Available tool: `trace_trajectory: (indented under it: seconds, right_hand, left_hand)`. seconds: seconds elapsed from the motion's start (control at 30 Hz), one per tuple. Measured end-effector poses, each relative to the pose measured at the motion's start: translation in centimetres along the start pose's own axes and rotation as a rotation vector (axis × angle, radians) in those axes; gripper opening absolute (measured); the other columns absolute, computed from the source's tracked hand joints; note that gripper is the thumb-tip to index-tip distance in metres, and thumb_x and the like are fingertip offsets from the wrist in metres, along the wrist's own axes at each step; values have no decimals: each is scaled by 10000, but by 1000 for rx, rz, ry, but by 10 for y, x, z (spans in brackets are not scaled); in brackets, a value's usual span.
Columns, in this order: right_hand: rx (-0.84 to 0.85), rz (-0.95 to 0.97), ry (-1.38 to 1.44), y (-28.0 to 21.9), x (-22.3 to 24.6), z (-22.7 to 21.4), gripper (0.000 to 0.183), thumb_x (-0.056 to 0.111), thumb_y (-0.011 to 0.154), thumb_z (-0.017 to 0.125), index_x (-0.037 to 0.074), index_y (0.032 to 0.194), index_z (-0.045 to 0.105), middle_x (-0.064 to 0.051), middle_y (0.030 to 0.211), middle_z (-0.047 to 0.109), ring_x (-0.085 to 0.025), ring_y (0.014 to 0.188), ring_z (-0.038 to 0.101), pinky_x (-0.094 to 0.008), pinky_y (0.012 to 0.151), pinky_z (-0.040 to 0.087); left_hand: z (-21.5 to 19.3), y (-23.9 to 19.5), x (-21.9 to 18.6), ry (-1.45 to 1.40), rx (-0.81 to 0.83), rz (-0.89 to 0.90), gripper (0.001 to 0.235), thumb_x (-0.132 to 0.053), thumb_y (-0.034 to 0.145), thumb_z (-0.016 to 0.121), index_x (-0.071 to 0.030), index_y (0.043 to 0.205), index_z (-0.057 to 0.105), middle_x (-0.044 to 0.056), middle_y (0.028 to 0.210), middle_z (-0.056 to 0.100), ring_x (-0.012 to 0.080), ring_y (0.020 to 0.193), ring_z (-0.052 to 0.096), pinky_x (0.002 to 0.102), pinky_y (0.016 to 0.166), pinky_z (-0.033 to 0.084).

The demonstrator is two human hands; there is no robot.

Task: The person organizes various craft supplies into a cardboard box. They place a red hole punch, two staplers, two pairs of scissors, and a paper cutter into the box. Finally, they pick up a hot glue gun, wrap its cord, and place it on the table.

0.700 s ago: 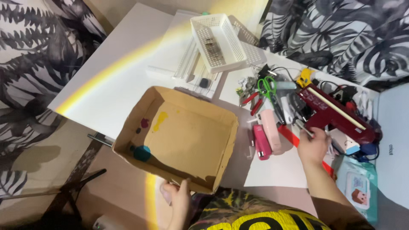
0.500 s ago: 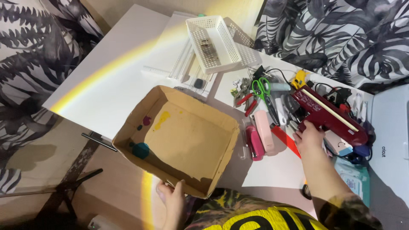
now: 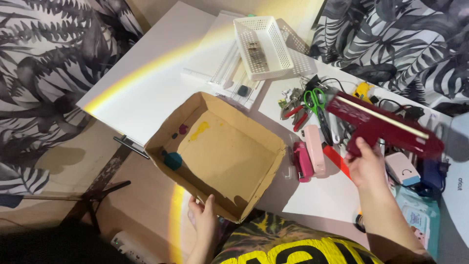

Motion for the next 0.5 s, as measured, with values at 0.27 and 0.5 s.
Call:
trace_trajectory:
  seconds: [0.27,0.5]
  right_hand:
    - [388,78,-307,-80,-9,84,279,124,759,622,79,1024,550,-59,695,549,-138,464,465,-233,322,337]
    - [798,196,-482,-134,-50,158,323,94,719,674,-32,1008,602,-119,879,661,-192,753,609,-266,662,455]
  left_hand:
    - [-22,-11,-44,-200,196,-177,622,-389,785,445,-267,1379,304,-16,1351,471,184,1242,450,357,1062,235]
    - [-47,53,-16,-740,315,103,821,76,660,366,-175,1418,176,24,1517,167,227,973,533,346,790,462]
Point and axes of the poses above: each hand's wrist, its own y-axis towards the middle knuckle, its own z-axis out of the palm, x = y × z, the point moved 5 cm from there along y, towards the middle knuckle
